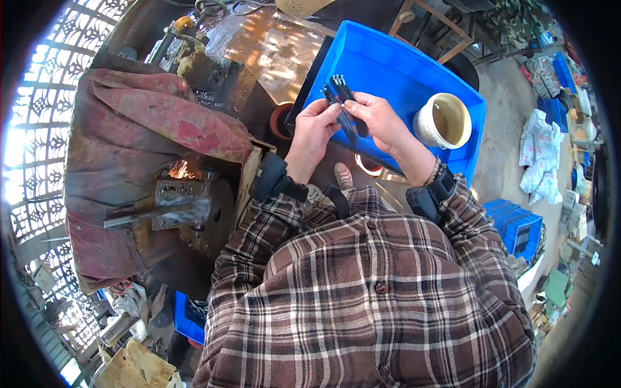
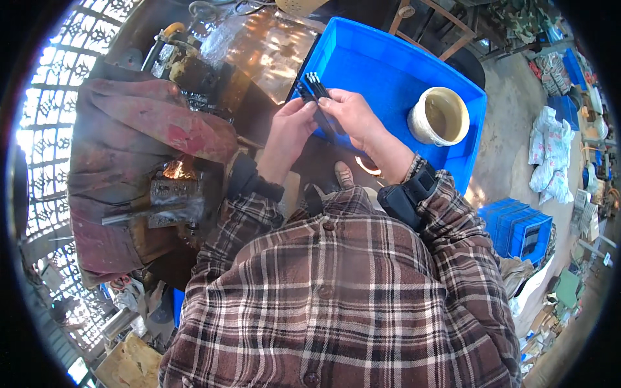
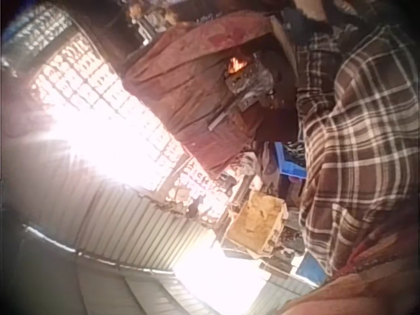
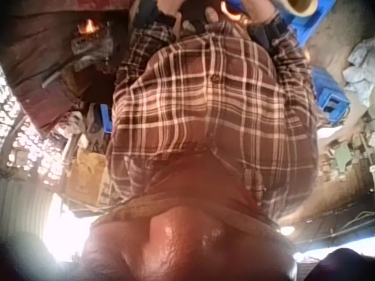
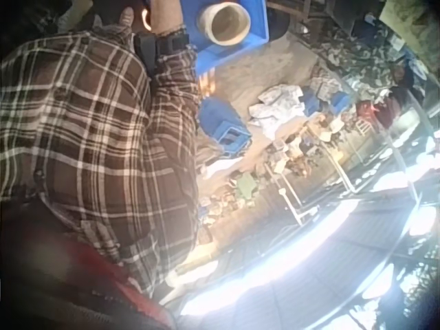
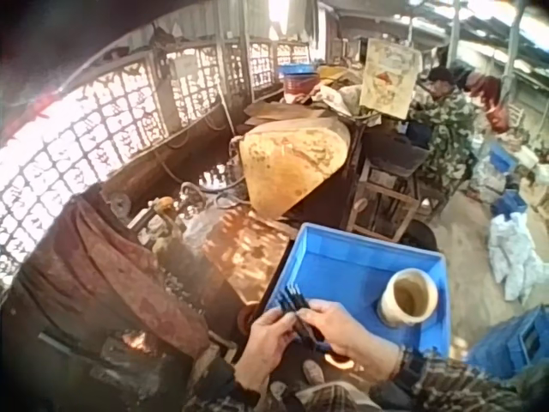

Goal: The person picks up metal pieces from a blue bin, holds them against a rotating grinding wheel, and dips them into a container of liquid. They repeat this process, occasionally turning the pieces over and inspecting them before placing them into a separate blue bin.

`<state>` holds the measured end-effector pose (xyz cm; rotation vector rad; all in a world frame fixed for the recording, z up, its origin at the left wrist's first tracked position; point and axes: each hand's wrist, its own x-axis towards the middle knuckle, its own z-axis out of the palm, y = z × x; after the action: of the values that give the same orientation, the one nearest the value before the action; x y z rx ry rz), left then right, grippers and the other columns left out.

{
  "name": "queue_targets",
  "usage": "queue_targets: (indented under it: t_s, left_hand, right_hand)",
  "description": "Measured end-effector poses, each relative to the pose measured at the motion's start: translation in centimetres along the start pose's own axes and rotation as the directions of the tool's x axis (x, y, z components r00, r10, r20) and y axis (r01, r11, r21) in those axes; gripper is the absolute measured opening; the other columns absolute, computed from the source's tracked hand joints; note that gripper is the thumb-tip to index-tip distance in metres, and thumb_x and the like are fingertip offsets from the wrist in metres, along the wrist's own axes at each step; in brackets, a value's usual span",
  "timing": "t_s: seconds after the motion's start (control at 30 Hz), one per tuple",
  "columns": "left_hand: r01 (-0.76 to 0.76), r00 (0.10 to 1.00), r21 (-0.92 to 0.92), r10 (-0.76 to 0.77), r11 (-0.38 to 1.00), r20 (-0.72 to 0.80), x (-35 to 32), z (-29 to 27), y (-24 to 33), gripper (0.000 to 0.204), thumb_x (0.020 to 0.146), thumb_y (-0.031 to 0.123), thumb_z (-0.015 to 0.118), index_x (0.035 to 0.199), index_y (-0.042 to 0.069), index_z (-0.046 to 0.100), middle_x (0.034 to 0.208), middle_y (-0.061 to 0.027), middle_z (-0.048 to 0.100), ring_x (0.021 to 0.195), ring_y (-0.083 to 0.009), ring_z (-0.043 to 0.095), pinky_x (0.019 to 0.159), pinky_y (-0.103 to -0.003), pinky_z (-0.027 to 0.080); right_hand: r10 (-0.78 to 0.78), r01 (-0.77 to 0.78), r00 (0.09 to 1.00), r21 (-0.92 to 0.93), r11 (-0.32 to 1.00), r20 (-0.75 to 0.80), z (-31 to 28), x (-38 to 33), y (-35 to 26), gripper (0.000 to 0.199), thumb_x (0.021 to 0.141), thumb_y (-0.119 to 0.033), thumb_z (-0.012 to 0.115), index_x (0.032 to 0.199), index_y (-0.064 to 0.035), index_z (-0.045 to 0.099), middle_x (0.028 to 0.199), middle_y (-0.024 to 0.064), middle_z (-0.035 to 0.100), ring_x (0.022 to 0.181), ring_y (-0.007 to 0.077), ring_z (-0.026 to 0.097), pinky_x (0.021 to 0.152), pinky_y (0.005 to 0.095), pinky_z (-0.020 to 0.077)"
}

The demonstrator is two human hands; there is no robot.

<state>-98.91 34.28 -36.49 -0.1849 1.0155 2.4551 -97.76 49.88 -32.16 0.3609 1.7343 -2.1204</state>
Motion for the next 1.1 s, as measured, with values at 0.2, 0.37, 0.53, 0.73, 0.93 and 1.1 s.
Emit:
queue_targets:
  t_s: [0.2,0.37,0.53,0.73,0.93,1.1]
  left_hand:
    - [0.094,0.990,-0.054,-0.099,0.994,-0.100,-0.4,1.7,-1.2,0.012,0.091,0.010,0.065,0.099,0.002,0.062,0.086,-0.0027,0.063,0.072,-0.0101,0.059,0.065,-0.025,0.051]
    - [0.172,0.985,-0.120,-0.175,0.978,-0.008,-0.1,1.1,-1.8,0.012,0.090,0.012,0.068,0.093,0.004,0.060,0.078,-0.0007,0.058,0.067,-0.0094,0.056,0.062,-0.026,0.050]
    - [0.140,0.970,0.025,-0.132,0.990,-0.202,-0.8,0.9,-1.8,0.013,0.089,0.015,0.068,0.093,0.006,0.060,0.079,0.0004,0.057,0.068,-0.0084,0.054,0.060,-0.025,0.045]
    - [0.193,0.957,0.025,-0.183,0.981,-0.226,-0.4,1.4,-3.1,0.014,0.088,0.017,0.070,0.095,0.010,0.062,0.083,0.0028,0.059,0.073,-0.0080,0.056,0.063,-0.025,0.045]
    - [0.130,0.967,-0.140,-0.157,0.981,-0.201,-1.5,-1.1,-4.2,0.015,0.087,0.016,0.070,0.098,0.010,0.063,0.087,0.0025,0.062,0.081,-0.0084,0.056,0.069,-0.025,0.045]
    - [0.144,0.973,-0.217,-0.177,0.966,-0.145,-1.0,-1.3,-5.1,0.015,0.086,0.016,0.071,0.097,0.008,0.064,0.087,0.0017,0.062,0.081,-0.0081,0.057,0.070,-0.026,0.048]
  right_hand:
    - [-0.112,0.080,0.992,-0.381,0.921,-0.061,-0.2,-0.7,0.8,0.031,0.098,-0.024,0.051,0.121,-0.0051,0.061,0.093,0.0036,0.066,0.076,0.0114,0.058,0.068,0.0296,0.0482]
    - [0.139,-0.071,0.986,-0.523,0.849,0.091,-0.8,-2.8,-0.5,0.056,0.093,-0.028,0.057,0.140,-0.0033,0.040,0.113,0.0139,0.063,0.090,0.0176,0.063,0.078,0.0304,0.0501]
    - [0.029,0.113,0.985,-0.754,0.647,0.172,-0.5,-2.3,0.4,0.064,0.087,-0.025,0.060,0.142,-0.0024,0.036,0.115,0.0233,0.062,0.102,0.0298,0.063,0.085,0.0365,0.0498]
    - [0.060,0.066,0.990,-0.795,0.603,0.127,-1.8,-1.2,1.0,0.062,0.081,-0.015,0.054,0.140,-0.0008,0.039,0.105,0.0263,0.063,0.084,0.0314,0.067,0.072,0.0382,0.0542]
    - [0.111,0.035,0.982,-0.721,0.692,0.154,-1.4,-0.9,1.1,0.067,0.080,-0.016,0.052,0.143,0.0012,0.036,0.100,0.0194,0.064,0.068,0.0211,0.064,0.058,0.0322,0.0540]
    - [0.184,-0.022,0.974,-0.752,0.659,0.132,-1.2,-0.7,1.2,0.056,0.080,-0.016,0.052,0.132,0.0034,0.045,0.092,0.0165,0.065,0.063,0.0191,0.063,0.056,0.0312,0.0532]
